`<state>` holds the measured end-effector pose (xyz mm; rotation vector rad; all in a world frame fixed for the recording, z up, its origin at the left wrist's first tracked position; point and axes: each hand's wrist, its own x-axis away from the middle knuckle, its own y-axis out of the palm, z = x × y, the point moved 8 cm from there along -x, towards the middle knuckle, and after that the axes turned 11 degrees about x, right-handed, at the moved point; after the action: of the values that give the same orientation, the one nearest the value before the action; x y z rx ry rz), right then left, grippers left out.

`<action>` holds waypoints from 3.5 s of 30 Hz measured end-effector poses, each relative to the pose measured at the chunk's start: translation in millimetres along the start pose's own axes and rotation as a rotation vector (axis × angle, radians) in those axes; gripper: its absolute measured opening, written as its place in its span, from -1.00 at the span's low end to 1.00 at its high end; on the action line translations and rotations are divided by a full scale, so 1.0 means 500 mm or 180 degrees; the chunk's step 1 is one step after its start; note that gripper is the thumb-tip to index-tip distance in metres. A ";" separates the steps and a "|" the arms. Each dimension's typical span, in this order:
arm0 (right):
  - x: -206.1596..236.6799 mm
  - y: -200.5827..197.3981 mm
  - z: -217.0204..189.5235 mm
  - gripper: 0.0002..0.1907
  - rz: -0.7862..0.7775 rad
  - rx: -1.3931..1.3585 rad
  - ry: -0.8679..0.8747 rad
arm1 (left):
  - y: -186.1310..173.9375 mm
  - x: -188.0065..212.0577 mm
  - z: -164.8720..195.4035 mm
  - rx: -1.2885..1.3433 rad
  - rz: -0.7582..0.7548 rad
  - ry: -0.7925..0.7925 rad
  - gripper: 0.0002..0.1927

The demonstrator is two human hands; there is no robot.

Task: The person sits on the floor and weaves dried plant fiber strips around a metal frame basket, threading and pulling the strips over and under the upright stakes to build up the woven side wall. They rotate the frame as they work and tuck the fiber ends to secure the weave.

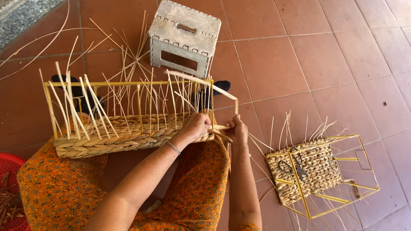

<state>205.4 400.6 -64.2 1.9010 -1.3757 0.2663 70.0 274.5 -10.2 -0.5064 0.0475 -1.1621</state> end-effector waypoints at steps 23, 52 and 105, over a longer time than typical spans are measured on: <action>0.051 -0.200 -0.074 -0.83 0.0195 -0.0955 -0.0775 | 0.050 -0.069 -0.005 -0.1306 0.0150 0.0092 -0.67; 0.408 0.297 -0.124 -0.81 -0.0775 0.1943 -0.2896 | -0.637 0.294 -0.080 0.0445 0.1025 0.0458 -0.58; 0.656 0.404 -0.091 -0.86 -0.2866 0.4554 -0.3894 | -0.476 0.444 0.060 -0.0367 0.0266 0.0764 -0.74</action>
<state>169.7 168.0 244.3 4.0497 -0.5899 -0.6983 -36.0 17.6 161.9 -0.4598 0.3412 -1.1375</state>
